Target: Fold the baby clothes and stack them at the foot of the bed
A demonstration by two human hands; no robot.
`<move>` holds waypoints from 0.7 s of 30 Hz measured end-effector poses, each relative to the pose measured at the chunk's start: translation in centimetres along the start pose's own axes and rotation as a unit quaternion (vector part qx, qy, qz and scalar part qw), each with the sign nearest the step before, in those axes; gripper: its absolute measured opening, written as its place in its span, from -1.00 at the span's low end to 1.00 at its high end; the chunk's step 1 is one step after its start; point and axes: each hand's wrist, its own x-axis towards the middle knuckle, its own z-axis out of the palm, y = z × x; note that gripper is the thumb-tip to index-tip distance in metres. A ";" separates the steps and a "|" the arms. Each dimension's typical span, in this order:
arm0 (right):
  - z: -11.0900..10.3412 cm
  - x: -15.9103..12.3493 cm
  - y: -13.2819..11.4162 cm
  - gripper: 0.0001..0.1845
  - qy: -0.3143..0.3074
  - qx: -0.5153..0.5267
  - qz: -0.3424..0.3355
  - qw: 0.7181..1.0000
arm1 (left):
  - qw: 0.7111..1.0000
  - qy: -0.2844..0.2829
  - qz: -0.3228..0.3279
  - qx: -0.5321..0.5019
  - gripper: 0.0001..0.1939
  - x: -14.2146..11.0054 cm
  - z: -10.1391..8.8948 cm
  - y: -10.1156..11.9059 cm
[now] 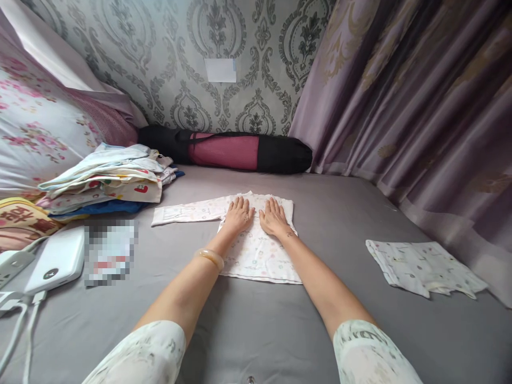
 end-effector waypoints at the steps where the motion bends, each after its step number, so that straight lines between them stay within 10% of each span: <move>1: -0.1 0.0 0.2 -0.26 -0.001 -0.003 0.008 1.000 | 1.000 0.003 -0.002 -0.001 -0.37 0.0 0.0 0.0; 21: -1.4 -0.3 3.3 -0.10 -0.006 -0.040 0.109 0.993 | 0.999 -0.021 -0.033 0.000 -0.28 0.7 -0.3 -0.2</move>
